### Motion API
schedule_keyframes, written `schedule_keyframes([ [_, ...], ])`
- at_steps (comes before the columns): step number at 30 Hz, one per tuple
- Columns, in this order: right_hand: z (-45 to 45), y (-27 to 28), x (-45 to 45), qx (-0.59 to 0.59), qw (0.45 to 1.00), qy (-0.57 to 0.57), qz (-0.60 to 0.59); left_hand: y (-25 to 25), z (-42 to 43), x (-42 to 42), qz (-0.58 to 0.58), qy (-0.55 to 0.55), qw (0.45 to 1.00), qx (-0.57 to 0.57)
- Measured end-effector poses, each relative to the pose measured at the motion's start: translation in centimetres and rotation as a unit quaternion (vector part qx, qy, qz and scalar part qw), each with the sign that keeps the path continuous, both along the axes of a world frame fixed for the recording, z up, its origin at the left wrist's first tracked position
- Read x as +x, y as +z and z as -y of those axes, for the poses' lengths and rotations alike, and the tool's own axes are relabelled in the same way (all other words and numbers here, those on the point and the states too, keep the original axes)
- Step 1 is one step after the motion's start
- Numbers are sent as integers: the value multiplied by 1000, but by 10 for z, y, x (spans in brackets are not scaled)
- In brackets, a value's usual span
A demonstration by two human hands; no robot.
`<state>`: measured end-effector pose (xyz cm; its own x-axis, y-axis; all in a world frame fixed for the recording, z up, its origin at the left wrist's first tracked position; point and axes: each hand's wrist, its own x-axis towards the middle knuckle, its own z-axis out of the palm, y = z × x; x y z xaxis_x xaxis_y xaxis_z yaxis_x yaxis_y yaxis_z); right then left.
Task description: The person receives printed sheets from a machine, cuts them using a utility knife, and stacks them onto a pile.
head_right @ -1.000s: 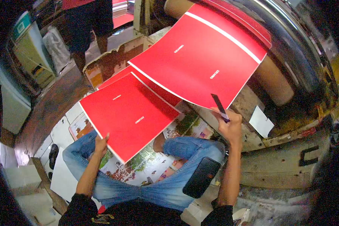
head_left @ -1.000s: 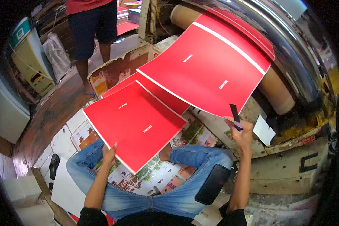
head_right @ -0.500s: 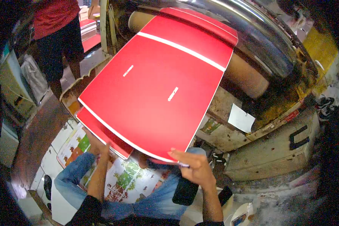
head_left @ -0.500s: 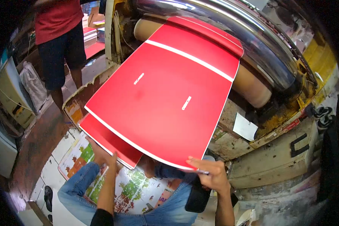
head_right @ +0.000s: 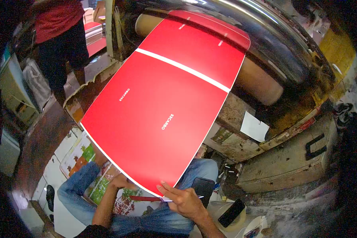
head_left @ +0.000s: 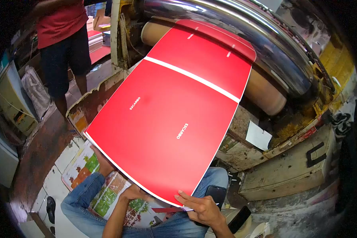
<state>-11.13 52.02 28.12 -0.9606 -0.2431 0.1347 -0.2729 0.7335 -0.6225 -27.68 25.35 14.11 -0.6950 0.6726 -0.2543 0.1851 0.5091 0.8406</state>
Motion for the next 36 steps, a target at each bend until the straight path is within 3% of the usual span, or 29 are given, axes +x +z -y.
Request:
schedule_keyframes([
  [1,3,-2,2,0,1000,4,5,21,-15,19,195,31,930,310],
  [2,6,-5,3,3,1000,12,9,36,-25,29,359,58,729,580],
  [3,9,-7,3,6,1000,18,12,47,-28,31,359,60,727,582],
  [5,16,-9,0,-29,999,16,-23,69,-35,27,446,345,695,446],
  [6,19,-9,-2,-68,996,13,-57,84,-42,34,335,358,757,432],
  [7,14,-6,-5,-68,996,12,-57,83,-40,35,335,357,757,432],
  [9,-11,5,-12,-194,959,10,206,66,-29,43,284,364,780,423],
  [11,-40,30,-23,-364,890,-107,254,44,-16,46,300,372,773,417],
  [12,-61,19,-34,-314,926,-121,171,48,-12,53,264,379,783,417],
  [13,-72,24,-44,-378,893,-204,133,50,-8,56,225,386,791,418],
  [16,-117,11,-88,-389,848,-357,-40,48,9,70,223,416,801,368],
  [23,-167,-42,-135,-418,817,-390,-72,81,23,102,220,469,755,402],
  [24,-162,-44,-133,-420,826,-373,-52,82,31,107,237,475,770,354],
  [27,-163,-29,-121,-442,826,-348,-23,101,18,111,224,474,766,372],
  [29,-173,-19,-124,-419,824,-380,-38,111,12,112,157,477,804,319],
  [32,-205,-16,-143,-407,837,-365,21,125,-9,106,178,516,795,265],
  [36,-190,-17,-143,-454,831,-311,81,151,-17,103,239,524,768,279],
])
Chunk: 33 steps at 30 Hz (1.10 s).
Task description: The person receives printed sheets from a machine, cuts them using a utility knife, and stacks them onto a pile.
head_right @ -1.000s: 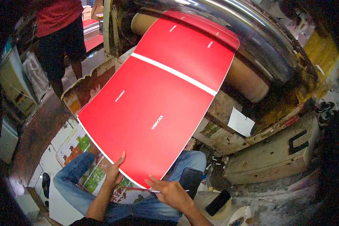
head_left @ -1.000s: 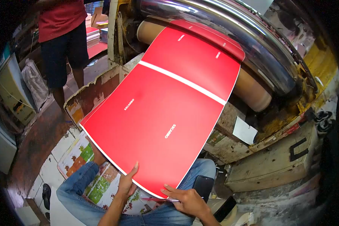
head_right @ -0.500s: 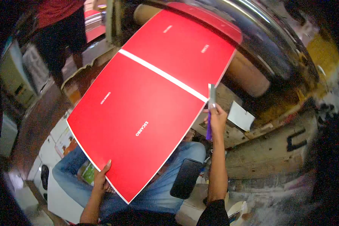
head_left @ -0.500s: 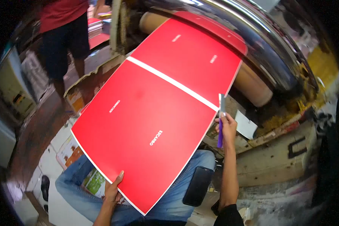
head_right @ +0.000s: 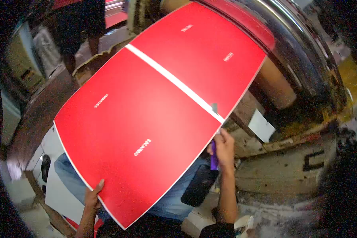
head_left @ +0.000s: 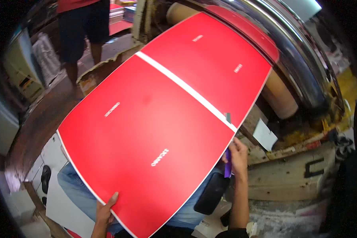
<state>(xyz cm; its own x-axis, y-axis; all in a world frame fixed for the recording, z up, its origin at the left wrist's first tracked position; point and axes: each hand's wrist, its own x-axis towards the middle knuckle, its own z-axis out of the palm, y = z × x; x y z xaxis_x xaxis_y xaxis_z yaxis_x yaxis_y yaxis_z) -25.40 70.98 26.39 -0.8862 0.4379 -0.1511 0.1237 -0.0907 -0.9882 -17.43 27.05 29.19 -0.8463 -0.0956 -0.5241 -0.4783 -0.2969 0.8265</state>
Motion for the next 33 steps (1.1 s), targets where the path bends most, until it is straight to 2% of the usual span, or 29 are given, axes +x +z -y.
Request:
schedule_keyframes([
  [2,5,14,5,-28,1000,8,-4,9,2,1,18,28,999,19],
  [4,16,25,11,36,993,-107,-18,2,21,12,21,27,999,6],
  [5,10,26,8,37,993,-110,-29,1,23,11,29,35,999,-6],
  [6,0,23,8,333,926,-156,-82,9,18,11,7,43,999,-12],
  [7,-7,24,9,597,770,-189,-120,6,22,14,3,42,999,-10],
  [8,-11,38,5,598,780,-142,-118,8,26,17,14,53,998,-6],
  [11,-48,28,-24,646,750,12,-142,19,20,12,20,40,999,-18],
  [12,-59,28,-30,647,748,9,-150,19,16,11,-5,40,999,-31],
  [14,-73,25,-38,569,808,117,-101,13,17,18,-38,55,997,-44],
  [15,-79,20,-41,569,806,121,-107,6,26,23,-13,65,997,-39],
  [17,-77,11,-33,493,847,74,-186,-14,77,42,-11,100,993,-58],
  [19,-59,10,-20,472,859,65,-186,33,84,46,11,86,993,-82],
  [23,-35,20,-11,463,870,65,-160,15,104,31,-36,141,986,-85],
  [25,-19,31,-2,417,897,73,-129,-18,103,-6,-47,85,994,-56],
  [27,-12,33,3,447,879,69,-150,-70,97,-49,-63,62,996,-10],
  [29,-7,30,9,440,882,77,-150,-75,59,-98,-93,26,995,27],
  [33,9,36,18,441,882,78,-147,-140,15,-193,-76,57,995,5],
])
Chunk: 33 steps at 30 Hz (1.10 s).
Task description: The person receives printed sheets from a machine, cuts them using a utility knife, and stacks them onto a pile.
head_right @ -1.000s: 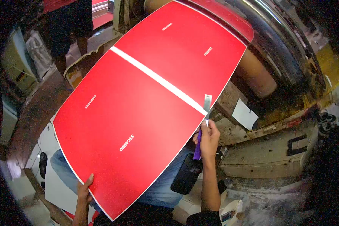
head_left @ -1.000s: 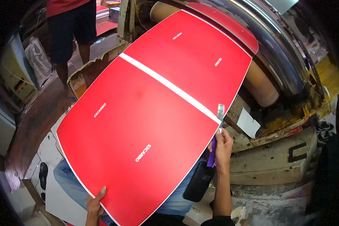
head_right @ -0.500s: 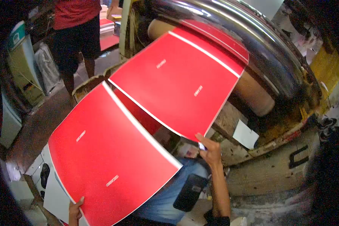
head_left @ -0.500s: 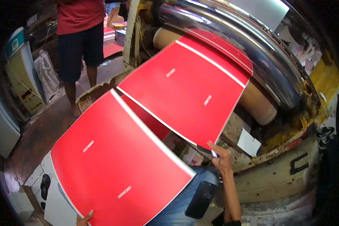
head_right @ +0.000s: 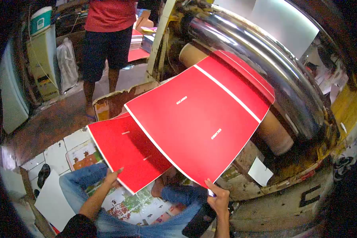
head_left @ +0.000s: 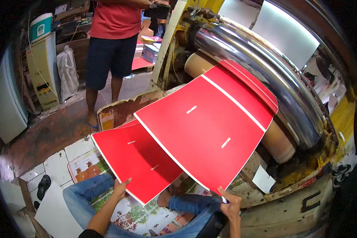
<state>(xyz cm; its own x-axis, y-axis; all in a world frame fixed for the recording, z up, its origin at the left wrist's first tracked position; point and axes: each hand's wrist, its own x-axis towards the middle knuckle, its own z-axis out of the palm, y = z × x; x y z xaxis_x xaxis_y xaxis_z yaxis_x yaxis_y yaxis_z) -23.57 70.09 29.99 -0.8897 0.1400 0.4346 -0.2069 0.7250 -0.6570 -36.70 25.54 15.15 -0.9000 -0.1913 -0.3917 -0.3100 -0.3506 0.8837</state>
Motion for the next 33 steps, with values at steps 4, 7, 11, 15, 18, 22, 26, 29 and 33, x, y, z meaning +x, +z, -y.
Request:
schedule_keyframes([
  [4,11,9,8,2,1000,7,28,-73,-11,-79,-38,-24,996,-77],
  [7,17,11,10,-3,999,52,16,-85,-20,-110,-6,10,979,-202],
  [11,27,4,21,-11,998,54,43,-76,-29,-86,-183,22,764,-619],
  [15,37,-2,28,29,995,70,69,85,-99,-17,-52,-451,891,-24],
  [18,43,8,35,-19,977,104,188,67,-140,21,-90,-325,839,427],
  [22,53,10,44,50,968,105,222,98,-171,32,16,-254,892,373],
  [26,70,12,44,86,952,111,271,100,-163,40,24,-223,946,234],
  [29,71,22,39,32,955,130,266,119,-157,43,67,-229,965,111],
  [33,71,51,32,-40,922,171,345,58,-152,49,-34,-201,969,137],
])
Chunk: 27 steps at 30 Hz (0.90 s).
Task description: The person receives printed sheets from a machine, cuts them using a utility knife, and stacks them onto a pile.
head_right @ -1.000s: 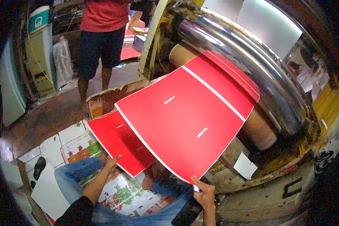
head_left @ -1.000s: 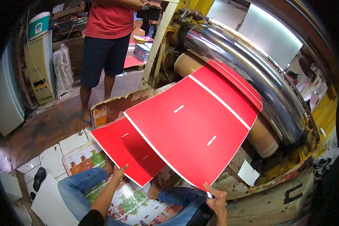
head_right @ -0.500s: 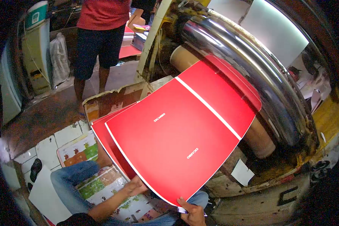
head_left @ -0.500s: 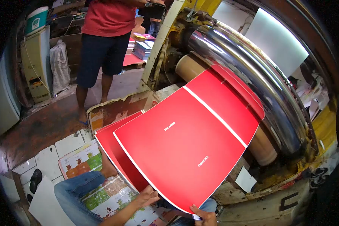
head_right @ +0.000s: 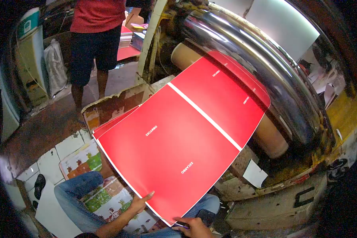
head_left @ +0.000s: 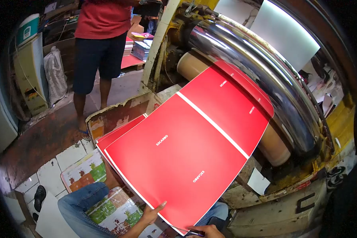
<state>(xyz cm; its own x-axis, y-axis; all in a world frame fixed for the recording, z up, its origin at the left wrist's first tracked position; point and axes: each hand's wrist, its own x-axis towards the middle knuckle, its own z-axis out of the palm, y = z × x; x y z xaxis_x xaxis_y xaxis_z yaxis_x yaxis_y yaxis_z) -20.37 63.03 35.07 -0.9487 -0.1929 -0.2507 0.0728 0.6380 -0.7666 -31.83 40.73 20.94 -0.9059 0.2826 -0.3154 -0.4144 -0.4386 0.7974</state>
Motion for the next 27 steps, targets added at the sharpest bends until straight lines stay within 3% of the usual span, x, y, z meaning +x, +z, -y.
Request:
schedule_keyframes([
  [1,2,19,-4,3,996,3,84,9,2,1,1,-3,1000,-1],
  [2,4,34,-5,5,999,-4,52,26,5,3,58,-10,997,-59],
  [5,-11,15,-2,-49,985,-49,156,0,15,12,88,-13,993,-80],
  [6,-14,8,0,-128,986,-58,92,-6,18,16,81,0,995,-60],
  [7,-29,11,-1,-144,977,-100,125,-4,15,16,76,16,996,-42],
  [11,-66,-10,-3,-182,957,-221,42,-13,43,28,111,2,990,-92],
  [13,-91,-11,-19,-213,924,-316,-27,17,45,33,112,-6,990,-88],
  [14,-112,-12,-33,-219,903,-361,-83,41,42,32,144,-3,980,-141],
  [16,-137,-15,-54,-230,853,-435,-173,14,54,43,110,35,989,-92],
  [17,-147,-14,-65,-240,830,-461,-203,24,54,47,118,25,988,-96],
  [20,-174,-21,-91,-279,828,-455,-174,64,52,53,132,36,990,-39],
  [25,-200,-24,-122,-313,815,-462,-155,111,39,62,177,63,981,-50],
  [27,-192,-20,-120,-311,835,-437,-124,125,36,64,176,76,978,-78],
])
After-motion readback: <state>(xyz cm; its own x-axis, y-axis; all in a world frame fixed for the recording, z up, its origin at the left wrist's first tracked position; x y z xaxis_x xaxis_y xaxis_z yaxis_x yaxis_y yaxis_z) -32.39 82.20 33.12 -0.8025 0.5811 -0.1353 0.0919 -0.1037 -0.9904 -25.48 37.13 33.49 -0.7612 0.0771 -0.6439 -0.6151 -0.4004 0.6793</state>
